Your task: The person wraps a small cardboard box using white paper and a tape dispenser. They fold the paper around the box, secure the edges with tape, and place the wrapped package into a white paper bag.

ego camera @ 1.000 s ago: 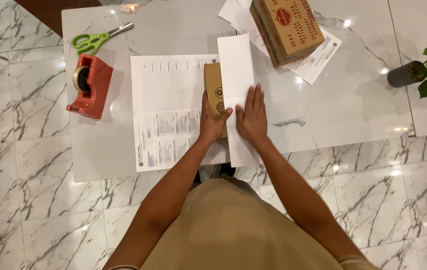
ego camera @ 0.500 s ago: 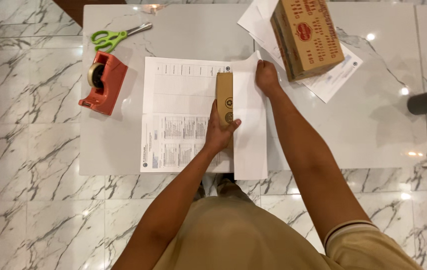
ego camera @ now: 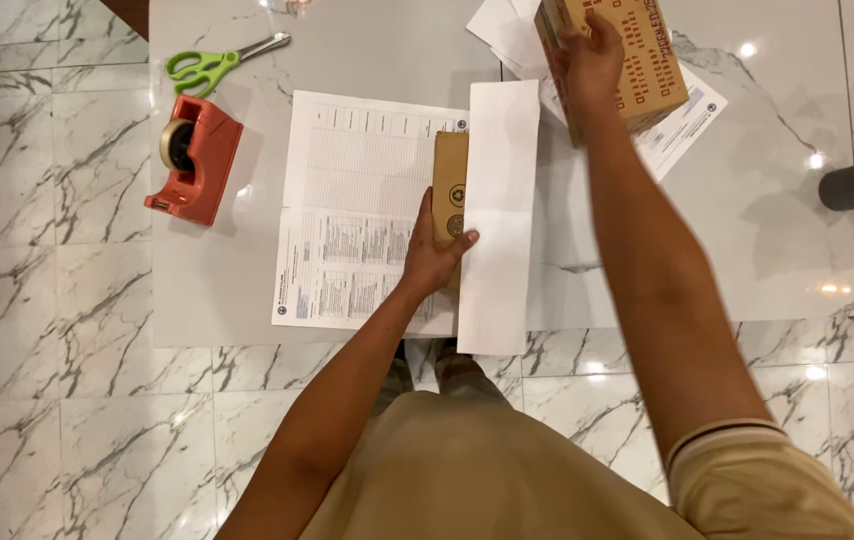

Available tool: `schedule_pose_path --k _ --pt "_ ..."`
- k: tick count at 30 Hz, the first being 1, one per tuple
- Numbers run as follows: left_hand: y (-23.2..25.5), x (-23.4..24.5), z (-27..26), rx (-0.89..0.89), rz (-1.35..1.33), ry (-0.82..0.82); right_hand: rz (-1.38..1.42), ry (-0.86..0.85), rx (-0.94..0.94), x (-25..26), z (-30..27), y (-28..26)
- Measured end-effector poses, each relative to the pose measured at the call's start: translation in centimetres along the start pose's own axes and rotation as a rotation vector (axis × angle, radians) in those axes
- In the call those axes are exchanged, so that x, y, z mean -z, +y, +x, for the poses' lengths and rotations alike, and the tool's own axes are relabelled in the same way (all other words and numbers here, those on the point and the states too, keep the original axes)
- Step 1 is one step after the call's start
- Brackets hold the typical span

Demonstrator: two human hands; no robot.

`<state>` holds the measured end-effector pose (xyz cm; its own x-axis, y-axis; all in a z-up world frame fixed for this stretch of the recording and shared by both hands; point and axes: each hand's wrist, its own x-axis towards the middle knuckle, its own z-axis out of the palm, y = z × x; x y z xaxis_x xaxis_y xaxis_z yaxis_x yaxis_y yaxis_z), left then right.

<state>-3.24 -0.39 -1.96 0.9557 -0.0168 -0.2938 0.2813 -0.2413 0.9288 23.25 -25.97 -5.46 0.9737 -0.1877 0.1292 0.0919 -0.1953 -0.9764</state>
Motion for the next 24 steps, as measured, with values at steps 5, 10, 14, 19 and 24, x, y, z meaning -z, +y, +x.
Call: schedule_pose_path --k 5,10,14,19,24 --pt "0.1 -0.5 -0.1 -0.016 -0.004 0.013 -0.154 -0.406 -0.056 2.4 -1.4 -2.9" --pt "-0.1 -0.1 0.0 -0.009 -0.014 0.016 -0.523 -0.385 0.008 0.5 -5.0 0.9" --pt "0.3 -0.2 -0.1 0.008 0.002 0.013 -0.82 -0.263 0.055 -0.9 -1.9 6.1" --pt "1.5 0.1 -0.2 0.149 -0.012 -0.01 -0.825 -0.182 0.011 -0.4 5.0 6.7" --pt "1.1 -0.1 -0.4 0.013 0.044 0.043 -0.56 -0.04 0.192 -0.9 -4.6 3.4"
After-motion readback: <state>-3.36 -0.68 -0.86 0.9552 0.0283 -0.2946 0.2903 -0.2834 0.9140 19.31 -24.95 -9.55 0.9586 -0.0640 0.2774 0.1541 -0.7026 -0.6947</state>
